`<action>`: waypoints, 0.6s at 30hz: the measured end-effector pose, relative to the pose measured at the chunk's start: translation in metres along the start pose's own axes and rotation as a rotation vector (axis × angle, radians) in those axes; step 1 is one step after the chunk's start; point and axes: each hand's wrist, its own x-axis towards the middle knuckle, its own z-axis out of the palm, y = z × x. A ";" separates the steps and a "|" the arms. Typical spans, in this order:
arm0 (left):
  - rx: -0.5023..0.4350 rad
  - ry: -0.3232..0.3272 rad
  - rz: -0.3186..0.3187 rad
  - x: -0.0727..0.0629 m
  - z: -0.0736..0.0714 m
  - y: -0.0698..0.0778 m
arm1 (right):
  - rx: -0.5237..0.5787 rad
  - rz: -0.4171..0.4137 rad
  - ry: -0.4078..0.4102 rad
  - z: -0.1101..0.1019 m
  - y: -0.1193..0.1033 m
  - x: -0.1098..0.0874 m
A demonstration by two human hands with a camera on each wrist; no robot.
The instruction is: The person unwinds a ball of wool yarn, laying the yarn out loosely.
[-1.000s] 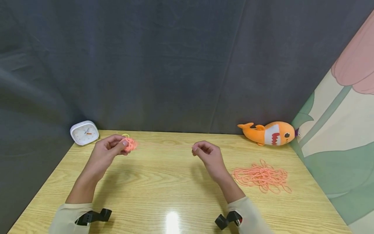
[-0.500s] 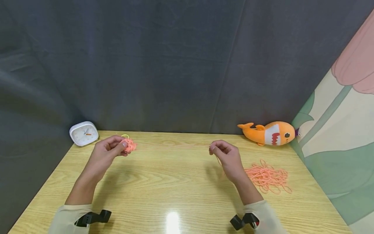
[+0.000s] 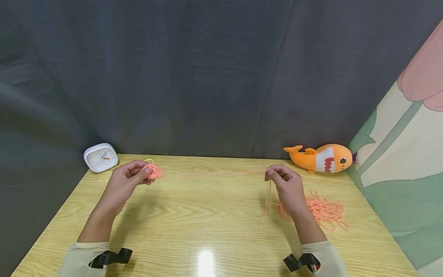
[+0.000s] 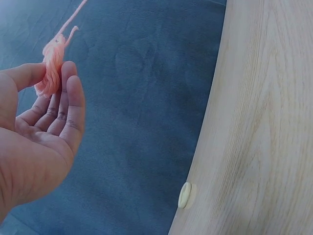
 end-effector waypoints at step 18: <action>-0.038 -0.012 0.001 0.000 -0.001 -0.002 | 0.262 -0.127 0.165 -0.041 -0.023 0.004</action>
